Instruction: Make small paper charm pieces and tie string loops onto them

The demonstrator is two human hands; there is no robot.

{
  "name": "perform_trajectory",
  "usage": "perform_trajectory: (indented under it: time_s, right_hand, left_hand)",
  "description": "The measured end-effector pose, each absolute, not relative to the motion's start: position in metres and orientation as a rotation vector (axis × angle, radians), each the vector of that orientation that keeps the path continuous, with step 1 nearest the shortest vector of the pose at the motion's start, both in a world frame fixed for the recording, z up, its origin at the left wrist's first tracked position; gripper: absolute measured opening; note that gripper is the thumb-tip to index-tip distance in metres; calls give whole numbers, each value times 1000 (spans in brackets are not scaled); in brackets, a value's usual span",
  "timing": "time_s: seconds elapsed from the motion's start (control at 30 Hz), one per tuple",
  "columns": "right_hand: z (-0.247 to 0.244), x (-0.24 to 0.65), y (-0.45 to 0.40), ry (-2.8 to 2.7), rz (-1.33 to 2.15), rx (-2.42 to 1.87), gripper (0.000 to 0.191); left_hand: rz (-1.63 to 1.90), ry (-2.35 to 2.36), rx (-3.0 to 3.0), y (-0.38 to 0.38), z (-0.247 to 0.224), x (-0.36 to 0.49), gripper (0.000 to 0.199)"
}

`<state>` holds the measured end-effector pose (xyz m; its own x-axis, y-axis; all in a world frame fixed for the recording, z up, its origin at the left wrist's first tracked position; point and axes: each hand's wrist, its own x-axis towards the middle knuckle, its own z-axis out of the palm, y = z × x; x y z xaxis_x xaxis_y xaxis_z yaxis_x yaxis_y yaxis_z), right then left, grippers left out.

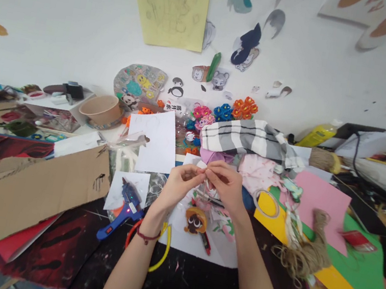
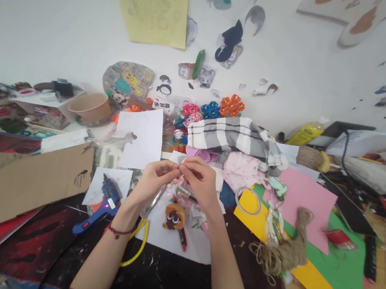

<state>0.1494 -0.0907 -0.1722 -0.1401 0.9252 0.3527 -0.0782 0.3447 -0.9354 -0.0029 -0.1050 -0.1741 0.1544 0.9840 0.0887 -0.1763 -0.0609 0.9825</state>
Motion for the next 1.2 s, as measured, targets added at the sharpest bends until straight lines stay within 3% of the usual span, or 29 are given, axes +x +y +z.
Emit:
perform_trajectory:
  time_s: [0.77, 1.0, 1.2]
  right_hand:
    - [-177, 170, -84, -1488, 1359, -977, 26]
    - [-177, 166, -85, -1492, 1259, -927, 23]
    - [-173, 160, -89, -1619, 972, -887, 17]
  left_hand:
    - [1336, 1206, 1726, -108, -174, -3, 10]
    - [1422, 1312, 1967, -111, -171, -1, 6]
    - [1478, 1417, 2156, -115, -174, 3, 7]
